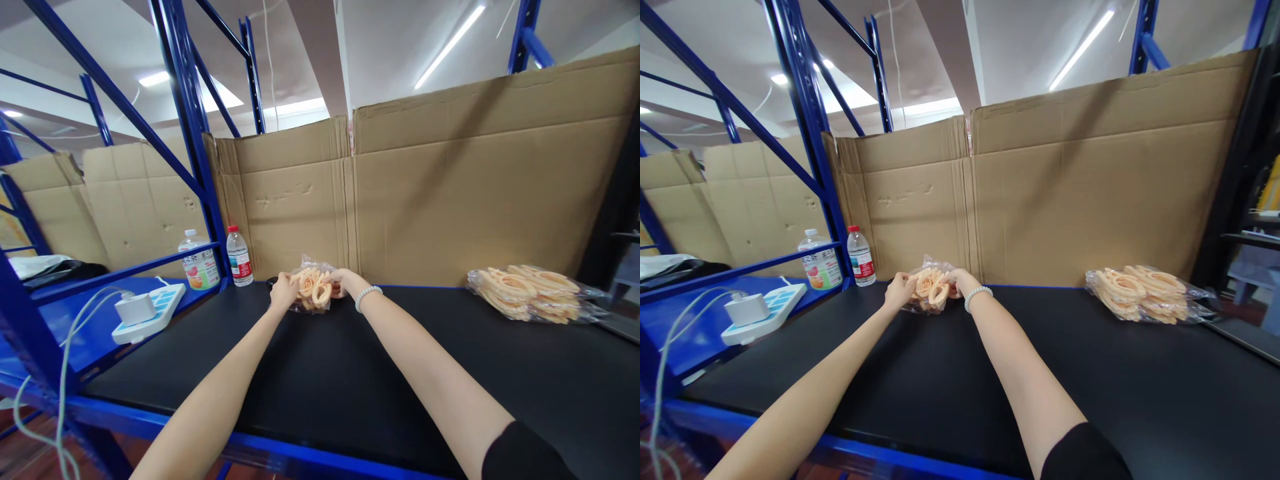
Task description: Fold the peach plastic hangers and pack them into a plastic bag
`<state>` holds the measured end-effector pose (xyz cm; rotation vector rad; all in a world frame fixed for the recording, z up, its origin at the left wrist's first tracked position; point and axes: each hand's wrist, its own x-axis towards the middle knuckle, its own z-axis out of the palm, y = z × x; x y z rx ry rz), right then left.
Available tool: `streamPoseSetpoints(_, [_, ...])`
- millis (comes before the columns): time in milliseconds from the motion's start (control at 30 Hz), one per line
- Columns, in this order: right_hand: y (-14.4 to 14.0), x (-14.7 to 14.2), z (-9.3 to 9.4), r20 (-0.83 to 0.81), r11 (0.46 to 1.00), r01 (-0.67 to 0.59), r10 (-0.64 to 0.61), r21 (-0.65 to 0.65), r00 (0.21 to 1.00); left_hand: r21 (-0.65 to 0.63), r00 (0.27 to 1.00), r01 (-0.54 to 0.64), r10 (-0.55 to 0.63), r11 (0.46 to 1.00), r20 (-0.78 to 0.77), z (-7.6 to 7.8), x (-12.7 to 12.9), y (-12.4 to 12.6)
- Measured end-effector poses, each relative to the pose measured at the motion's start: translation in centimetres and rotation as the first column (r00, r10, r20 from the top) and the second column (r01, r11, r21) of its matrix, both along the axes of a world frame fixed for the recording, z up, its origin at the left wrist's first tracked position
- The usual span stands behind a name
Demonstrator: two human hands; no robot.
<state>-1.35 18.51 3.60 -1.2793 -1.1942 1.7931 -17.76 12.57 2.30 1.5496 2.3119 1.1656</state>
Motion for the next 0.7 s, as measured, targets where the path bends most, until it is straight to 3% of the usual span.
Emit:
streamPoseSetpoints(233, [-2.5,2.6,1.8,-0.121,0.997,0.073,-0.076,-0.028,0.99,0.113,0.981,0.081,-0.099,0.99,0.168,0.5,1.2,-0.2])
streamPoseSetpoints(367, [-6.0,6.7,1.0,-0.188,0.982,0.189,-0.181,0.021,0.965,0.107,0.922,0.266,-0.286,0.958,0.261,0.2,4.0,-1.2])
streamPoseSetpoints(533, [-13.2,12.7,-1.6,-0.269,0.953,0.299,-0.275,0.052,0.923,0.027,0.779,0.574,-0.555,0.819,0.293,-1.4,9.1,-3.3])
streamPoseSetpoints(633, [-17.7,16.0,-2.7,-0.342,0.972,0.234,-0.208,0.037,0.917,-0.004,0.71,0.68,-0.657,0.733,0.253,-1.8,10.9,-4.1])
streamPoseSetpoints(700, [-20.3,17.9,-3.0,-0.378,0.981,0.182,-0.195,-0.07,0.905,-0.004,0.705,0.694,-0.678,0.72,0.207,-1.5,11.3,-4.2])
